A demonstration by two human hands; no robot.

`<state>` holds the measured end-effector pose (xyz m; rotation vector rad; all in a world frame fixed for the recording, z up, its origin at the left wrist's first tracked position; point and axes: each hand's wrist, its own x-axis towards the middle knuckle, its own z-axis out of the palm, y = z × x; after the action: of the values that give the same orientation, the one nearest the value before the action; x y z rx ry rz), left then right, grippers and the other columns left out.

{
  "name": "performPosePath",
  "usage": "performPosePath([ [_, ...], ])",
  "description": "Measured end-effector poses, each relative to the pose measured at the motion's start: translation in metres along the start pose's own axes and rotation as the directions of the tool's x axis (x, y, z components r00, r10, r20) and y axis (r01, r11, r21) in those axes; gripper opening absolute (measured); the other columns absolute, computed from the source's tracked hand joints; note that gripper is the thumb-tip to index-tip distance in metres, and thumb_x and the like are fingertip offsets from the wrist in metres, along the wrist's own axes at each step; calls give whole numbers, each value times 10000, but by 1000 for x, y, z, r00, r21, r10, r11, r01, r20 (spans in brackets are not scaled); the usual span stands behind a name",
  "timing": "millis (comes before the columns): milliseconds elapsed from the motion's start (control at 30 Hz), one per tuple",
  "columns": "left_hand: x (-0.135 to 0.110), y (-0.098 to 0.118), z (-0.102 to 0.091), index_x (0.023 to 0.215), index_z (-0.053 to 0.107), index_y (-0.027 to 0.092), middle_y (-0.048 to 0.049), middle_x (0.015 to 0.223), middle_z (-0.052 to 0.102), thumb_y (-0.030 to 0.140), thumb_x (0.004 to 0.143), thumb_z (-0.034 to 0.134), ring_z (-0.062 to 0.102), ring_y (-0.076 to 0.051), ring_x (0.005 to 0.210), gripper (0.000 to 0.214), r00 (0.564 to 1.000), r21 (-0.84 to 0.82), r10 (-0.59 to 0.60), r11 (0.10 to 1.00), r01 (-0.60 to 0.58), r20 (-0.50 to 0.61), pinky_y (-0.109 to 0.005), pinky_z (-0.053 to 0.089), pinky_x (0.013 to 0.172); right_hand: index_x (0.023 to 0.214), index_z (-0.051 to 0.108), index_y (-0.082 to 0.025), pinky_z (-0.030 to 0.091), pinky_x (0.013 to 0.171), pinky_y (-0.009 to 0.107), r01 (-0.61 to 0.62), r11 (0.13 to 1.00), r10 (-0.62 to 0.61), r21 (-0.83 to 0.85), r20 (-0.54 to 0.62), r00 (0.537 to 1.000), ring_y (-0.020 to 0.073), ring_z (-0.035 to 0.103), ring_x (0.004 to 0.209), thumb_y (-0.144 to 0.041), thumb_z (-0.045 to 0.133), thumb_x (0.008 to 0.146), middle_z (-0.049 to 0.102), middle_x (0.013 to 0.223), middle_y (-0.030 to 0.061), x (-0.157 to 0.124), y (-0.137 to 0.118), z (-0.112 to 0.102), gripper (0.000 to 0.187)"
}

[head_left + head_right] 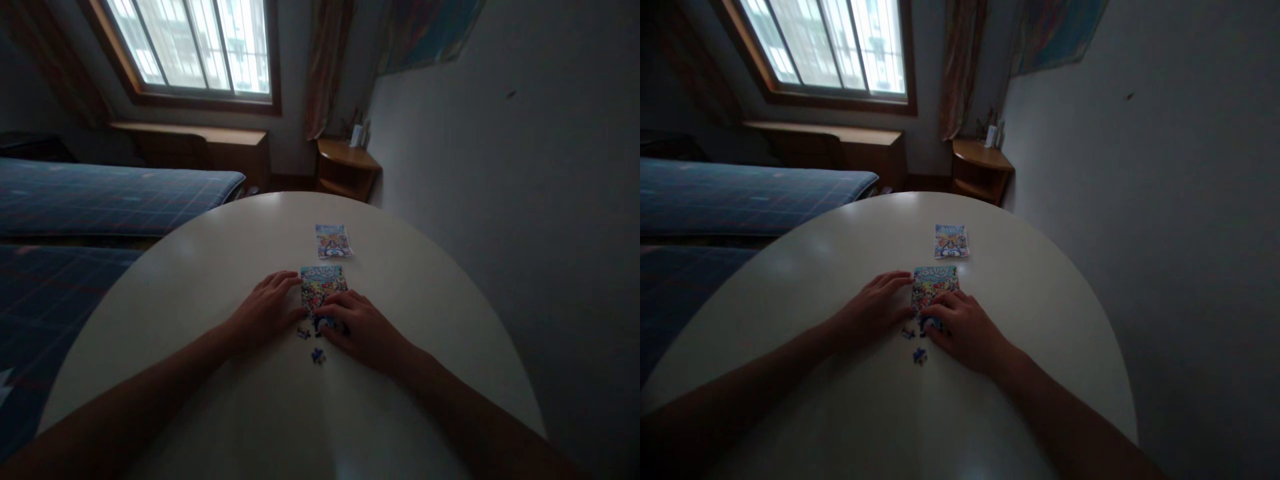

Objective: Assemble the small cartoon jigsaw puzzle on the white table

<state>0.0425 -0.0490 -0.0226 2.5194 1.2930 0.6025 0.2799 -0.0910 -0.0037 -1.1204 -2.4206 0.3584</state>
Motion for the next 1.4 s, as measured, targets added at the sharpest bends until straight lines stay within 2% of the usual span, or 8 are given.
performPosePath([
  [267, 1, -3, 1, 1332, 487, 210, -97, 1413, 521, 398, 879, 641, 447, -271, 1329, 514, 1000, -9, 1, 1000, -1, -8, -458, 376, 1125, 1164, 686, -220, 464, 960, 446, 1, 999, 1, -51, 46, 999, 239, 578, 1079, -267, 610, 923, 673, 1145, 88, 1, -7, -5, 257],
  [500, 1, -9, -6, 1316, 500, 192, -97, 1418, 529, 338, 919, 564, 440, -258, 1345, 428, 998, -46, 37, 998, -34, 50, -454, 370, 1136, 1104, 684, -203, 453, 966, 444, 2, 999, 1, -49, 62, 998, 238, 579, 1083, -262, 624, 912, 674, 1156, 84, 1, -6, -6, 210],
  [700, 1, -10, -9, 1267, 523, 215, -85, 1417, 535, 308, 899, 573, 443, -263, 1348, 383, 997, -70, 58, 996, -54, 55, -486, 368, 1137, 1089, 676, -202, 453, 962, 445, 4, 999, -2, -36, 62, 998, 240, 576, 1076, -268, 621, 914, 673, 1147, 78, -2, -5, -7, 194],
  [867, -1, -9, -11, 1063, 600, 233, -72, 1398, 549, 311, 872, 640, 418, -291, 1366, 209, 992, -110, 101, 990, -92, 74, -517, 371, 1125, 1092, 671, -207, 455, 958, 446, 9, 999, -6, -44, 59, 998, 239, 576, 1066, -259, 620, 912, 672, 1142, 77, -2, -5, -6, 195],
  [933, -1, -6, -13, 1005, 604, 237, -63, 1395, 551, 305, 834, 695, 406, -304, 1370, 205, 989, -120, 124, 986, -114, 85, -528, 366, 1122, 1093, 670, -213, 459, 951, 438, 4, 999, -2, -44, 60, 998, 236, 576, 1069, -252, 626, 906, 673, 1138, 76, -1, -5, -6, 196],
  [1033, -1, -2, -14, 988, 606, 242, -52, 1341, 578, 271, 822, 715, 464, -280, 1310, 201, 982, -149, 172, 976, -160, 74, -495, 397, 1099, 1095, 666, -223, 459, 948, 432, -5, 999, 8, -47, 63, 998, 235, 572, 1082, -261, 633, 904, 671, 1145, 71, -2, -4, -6, 198],
  [1200, 2, -1, -13, 947, 640, 245, -43, 1218, 624, 235, 887, 647, 556, -226, 1171, 61, 972, -182, 232, 958, -223, 30, -407, 465, 1016, 1100, 661, -217, 454, 951, 434, -9, 999, 12, -37, 73, 997, 242, 571, 1087, -264, 633, 906, 668, 1155, 74, -3, -4, -6, 202],
  [1400, 4, -4, -12, 988, 651, 251, -34, 1178, 645, 249, 909, 633, 578, -207, 1121, 81, 961, -180, 268, 951, -252, 71, -390, 469, 998, 1110, 656, -218, 452, 946, 430, -12, 999, 15, -34, 85, 996, 236, 569, 1082, -268, 632, 904, 665, 1151, 70, -3, -4, -7, 213],
])
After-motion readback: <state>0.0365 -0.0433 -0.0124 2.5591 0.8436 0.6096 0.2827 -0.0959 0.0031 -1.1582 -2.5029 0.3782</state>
